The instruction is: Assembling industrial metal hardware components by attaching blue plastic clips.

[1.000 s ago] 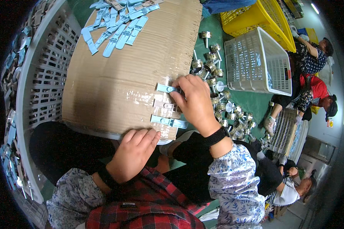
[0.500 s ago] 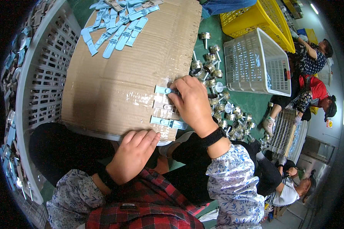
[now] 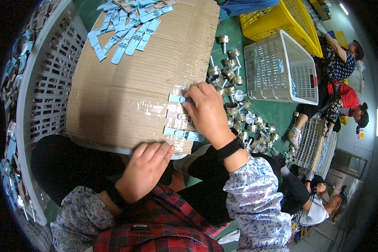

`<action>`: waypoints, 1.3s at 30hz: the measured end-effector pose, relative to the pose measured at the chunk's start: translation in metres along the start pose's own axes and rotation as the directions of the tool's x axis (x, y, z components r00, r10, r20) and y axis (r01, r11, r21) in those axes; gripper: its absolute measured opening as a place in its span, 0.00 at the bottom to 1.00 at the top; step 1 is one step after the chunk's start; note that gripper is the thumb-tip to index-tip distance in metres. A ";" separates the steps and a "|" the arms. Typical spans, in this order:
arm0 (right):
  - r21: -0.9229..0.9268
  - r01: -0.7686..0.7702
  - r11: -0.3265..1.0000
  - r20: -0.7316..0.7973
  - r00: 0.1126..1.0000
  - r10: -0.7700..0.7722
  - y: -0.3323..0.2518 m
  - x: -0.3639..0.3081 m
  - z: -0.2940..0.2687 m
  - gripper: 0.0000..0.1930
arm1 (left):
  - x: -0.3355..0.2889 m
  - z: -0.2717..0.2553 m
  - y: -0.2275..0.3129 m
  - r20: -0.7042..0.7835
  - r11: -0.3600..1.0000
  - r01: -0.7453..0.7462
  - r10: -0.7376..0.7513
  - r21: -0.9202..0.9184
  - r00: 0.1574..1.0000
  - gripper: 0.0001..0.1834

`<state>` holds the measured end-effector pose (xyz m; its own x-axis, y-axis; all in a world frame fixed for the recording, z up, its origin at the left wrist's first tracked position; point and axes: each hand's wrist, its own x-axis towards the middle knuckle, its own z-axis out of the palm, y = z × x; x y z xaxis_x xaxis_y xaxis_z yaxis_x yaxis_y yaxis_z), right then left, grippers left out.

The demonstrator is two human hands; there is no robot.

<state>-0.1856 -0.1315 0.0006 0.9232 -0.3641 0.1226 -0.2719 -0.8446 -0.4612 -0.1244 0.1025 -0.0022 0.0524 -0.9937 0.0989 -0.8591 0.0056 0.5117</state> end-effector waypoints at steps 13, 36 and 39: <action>0.021 0.026 0.999 -0.110 0.994 -0.023 -0.009 0.002 -0.007 0.10 | -0.007 0.014 0.005 -0.043 0.978 0.044 -0.037 0.202 0.998 0.22; -0.236 0.533 0.812 0.152 0.846 -0.511 -0.051 0.103 -0.008 0.14 | -0.007 0.019 0.002 -0.099 0.969 0.057 -0.034 0.242 0.995 0.15; -0.155 0.403 0.902 0.004 0.913 -0.408 -0.048 0.080 -0.018 0.12 | -0.012 0.023 0.002 -0.095 0.964 0.065 -0.041 0.258 0.995 0.15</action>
<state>-0.1032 -0.1276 0.0483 0.9550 0.0133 0.2964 0.0850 -0.9693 -0.2305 -0.1383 0.1115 -0.0219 0.1358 -0.9780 0.1586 -0.9562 -0.0876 0.2792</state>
